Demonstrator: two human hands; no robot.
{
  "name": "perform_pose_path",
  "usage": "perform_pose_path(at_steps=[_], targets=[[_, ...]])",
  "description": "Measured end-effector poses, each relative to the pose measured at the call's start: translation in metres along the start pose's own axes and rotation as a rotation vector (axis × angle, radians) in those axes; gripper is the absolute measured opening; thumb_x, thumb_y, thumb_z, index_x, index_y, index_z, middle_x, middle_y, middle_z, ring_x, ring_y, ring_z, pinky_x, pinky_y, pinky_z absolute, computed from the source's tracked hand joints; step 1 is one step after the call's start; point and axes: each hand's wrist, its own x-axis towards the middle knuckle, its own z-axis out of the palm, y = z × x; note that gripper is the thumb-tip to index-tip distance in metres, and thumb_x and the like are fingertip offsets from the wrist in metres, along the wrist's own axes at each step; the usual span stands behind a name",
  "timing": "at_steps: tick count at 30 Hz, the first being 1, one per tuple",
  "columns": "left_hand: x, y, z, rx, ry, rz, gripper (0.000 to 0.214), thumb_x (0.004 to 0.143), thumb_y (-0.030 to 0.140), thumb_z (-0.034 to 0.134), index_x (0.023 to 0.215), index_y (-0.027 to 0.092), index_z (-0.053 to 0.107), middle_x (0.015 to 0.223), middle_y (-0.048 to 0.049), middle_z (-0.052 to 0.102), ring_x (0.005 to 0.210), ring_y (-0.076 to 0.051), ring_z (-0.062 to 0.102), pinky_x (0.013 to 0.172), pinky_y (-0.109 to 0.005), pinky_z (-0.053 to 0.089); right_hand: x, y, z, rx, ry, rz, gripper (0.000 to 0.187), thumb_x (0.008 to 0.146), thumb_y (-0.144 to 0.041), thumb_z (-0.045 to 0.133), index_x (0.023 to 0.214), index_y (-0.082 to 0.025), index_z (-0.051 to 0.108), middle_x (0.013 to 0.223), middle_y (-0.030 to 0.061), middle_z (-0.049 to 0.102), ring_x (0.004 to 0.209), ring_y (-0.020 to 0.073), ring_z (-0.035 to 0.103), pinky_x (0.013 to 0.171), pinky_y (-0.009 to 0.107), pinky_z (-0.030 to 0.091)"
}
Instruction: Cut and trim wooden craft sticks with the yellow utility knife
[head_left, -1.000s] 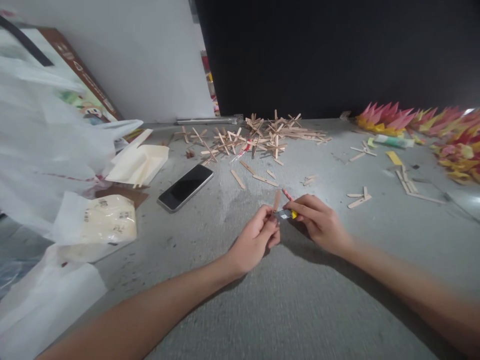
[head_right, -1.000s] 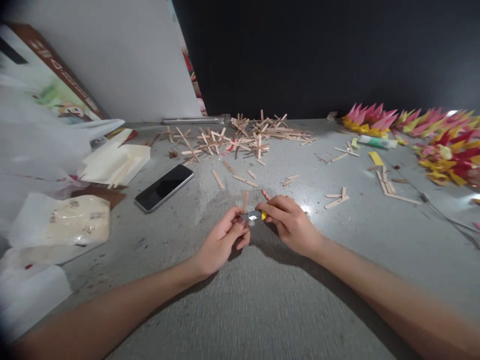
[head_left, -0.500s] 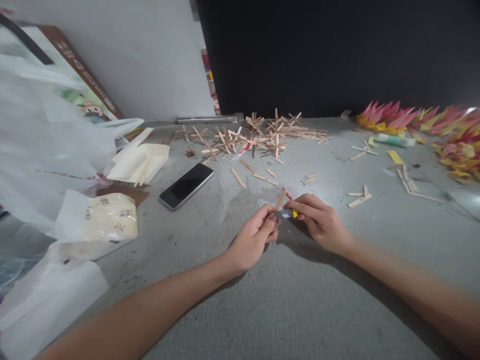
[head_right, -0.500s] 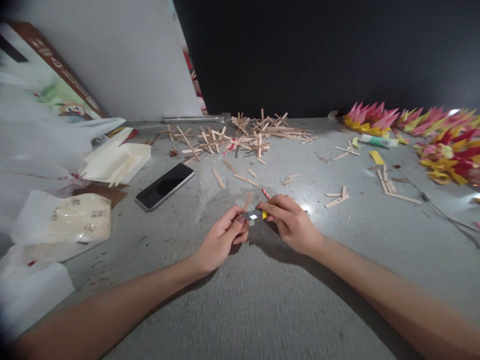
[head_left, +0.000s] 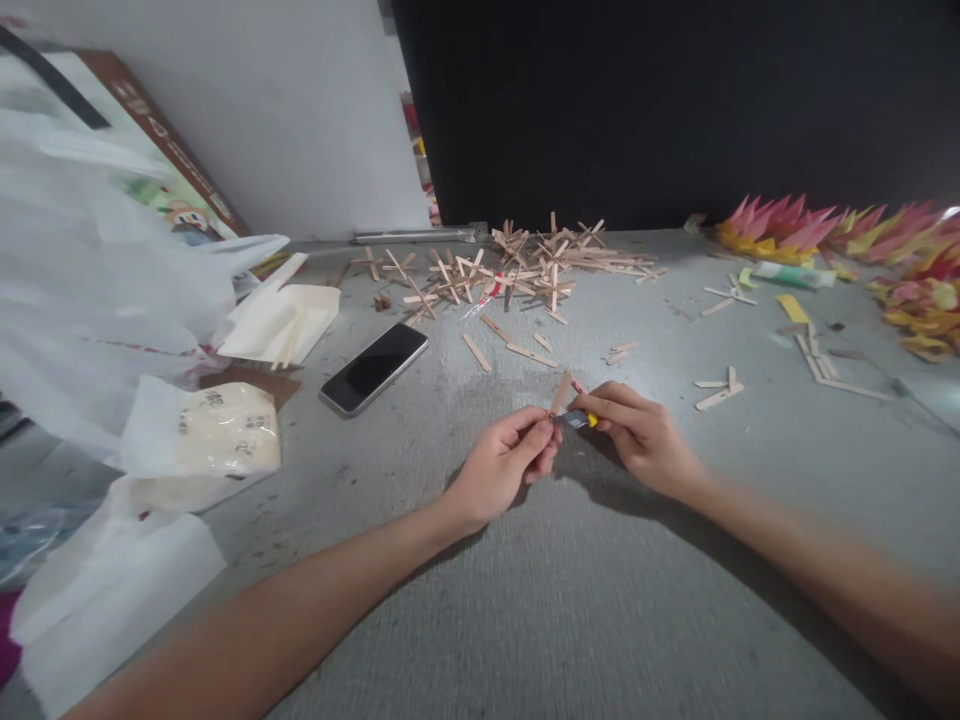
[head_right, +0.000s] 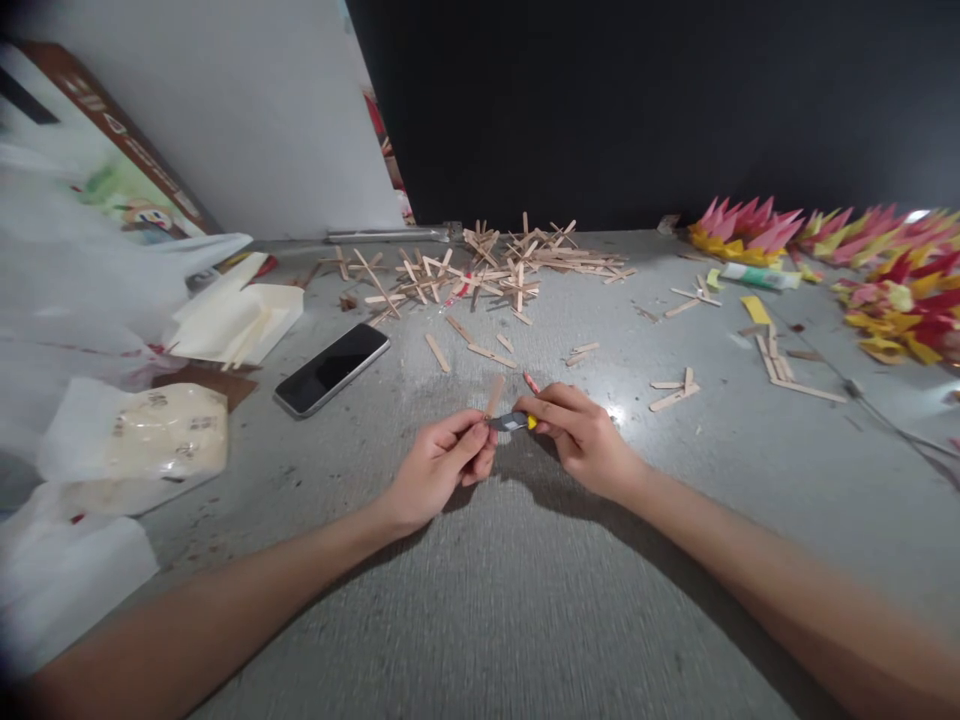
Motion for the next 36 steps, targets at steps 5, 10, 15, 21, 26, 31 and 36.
perform_pose_path(at_steps=[5, 10, 15, 21, 26, 31, 36], targets=[[0.0005, -0.0014, 0.0004, 0.015, -0.010, -0.016, 0.036, 0.101, 0.051, 0.059, 0.092, 0.016, 0.062, 0.063, 0.0042, 0.047, 0.054, -0.009, 0.038, 0.053, -0.024, 0.028, 0.0011, -0.0007, 0.0009, 0.010, -0.008, -0.013, 0.041, 0.103, -0.012, 0.041, 0.129, -0.024, 0.070, 0.104, 0.0101, 0.069, 0.092, 0.0205, 0.066, 0.085, 0.038, 0.056], [0.0006, -0.0028, 0.0002, 0.004, 0.004, -0.005, 0.038, 0.099, 0.053, 0.060, 0.092, 0.016, 0.062, 0.063, 0.0035, 0.049, 0.055, -0.009, 0.041, 0.054, -0.024, 0.030, 0.0026, -0.0015, 0.0004, 0.036, -0.024, -0.003, 0.040, 0.104, -0.013, 0.040, 0.126, -0.023, 0.072, 0.102, 0.0098, 0.069, 0.087, 0.0196, 0.066, 0.082, 0.037, 0.056], [-0.0003, -0.0044, -0.0003, 0.033, -0.009, -0.019, 0.040, 0.100, 0.054, 0.059, 0.093, 0.015, 0.062, 0.064, 0.0026, 0.052, 0.055, -0.009, 0.041, 0.054, -0.024, 0.030, 0.0017, -0.0001, 0.0023, 0.045, -0.007, -0.016, 0.041, 0.103, -0.012, 0.040, 0.126, -0.024, 0.071, 0.102, 0.0092, 0.068, 0.090, 0.0192, 0.064, 0.084, 0.037, 0.055], [-0.0007, -0.0058, 0.0017, -0.036, 0.013, -0.025, 0.041, 0.098, 0.057, 0.062, 0.092, 0.016, 0.061, 0.064, 0.0034, 0.051, 0.055, -0.009, 0.042, 0.055, -0.024, 0.032, 0.0014, -0.0004, 0.0045, 0.019, 0.011, -0.013, 0.040, 0.103, -0.013, 0.042, 0.126, -0.026, 0.071, 0.102, 0.0088, 0.068, 0.090, 0.0197, 0.066, 0.084, 0.037, 0.057], [-0.0002, -0.0070, 0.0039, -0.023, 0.021, -0.012, 0.042, 0.097, 0.057, 0.063, 0.090, 0.016, 0.061, 0.062, 0.0041, 0.048, 0.056, -0.009, 0.042, 0.056, -0.024, 0.031, 0.0034, -0.0029, 0.0041, 0.048, 0.016, -0.026, 0.040, 0.104, -0.015, 0.041, 0.128, -0.026, 0.072, 0.102, 0.0090, 0.068, 0.090, 0.0193, 0.067, 0.085, 0.037, 0.059], [-0.0021, -0.0048, 0.0059, -0.016, 0.057, -0.002, 0.041, 0.097, 0.056, 0.063, 0.089, 0.016, 0.061, 0.062, 0.0042, 0.048, 0.056, -0.010, 0.041, 0.055, -0.024, 0.031, 0.0034, -0.0017, 0.0037, 0.068, 0.007, -0.024, 0.038, 0.104, -0.015, 0.043, 0.128, -0.025, 0.072, 0.102, 0.0096, 0.069, 0.091, 0.0191, 0.066, 0.082, 0.035, 0.057], [-0.0026, -0.0026, 0.0065, -0.014, 0.041, 0.005, 0.040, 0.098, 0.055, 0.061, 0.090, 0.016, 0.061, 0.062, 0.0048, 0.046, 0.056, -0.010, 0.040, 0.056, -0.024, 0.031, 0.0029, 0.0004, 0.0050, 0.094, -0.005, -0.015, 0.039, 0.104, -0.014, 0.043, 0.128, -0.025, 0.071, 0.106, 0.0105, 0.069, 0.092, 0.0190, 0.066, 0.083, 0.035, 0.056]])
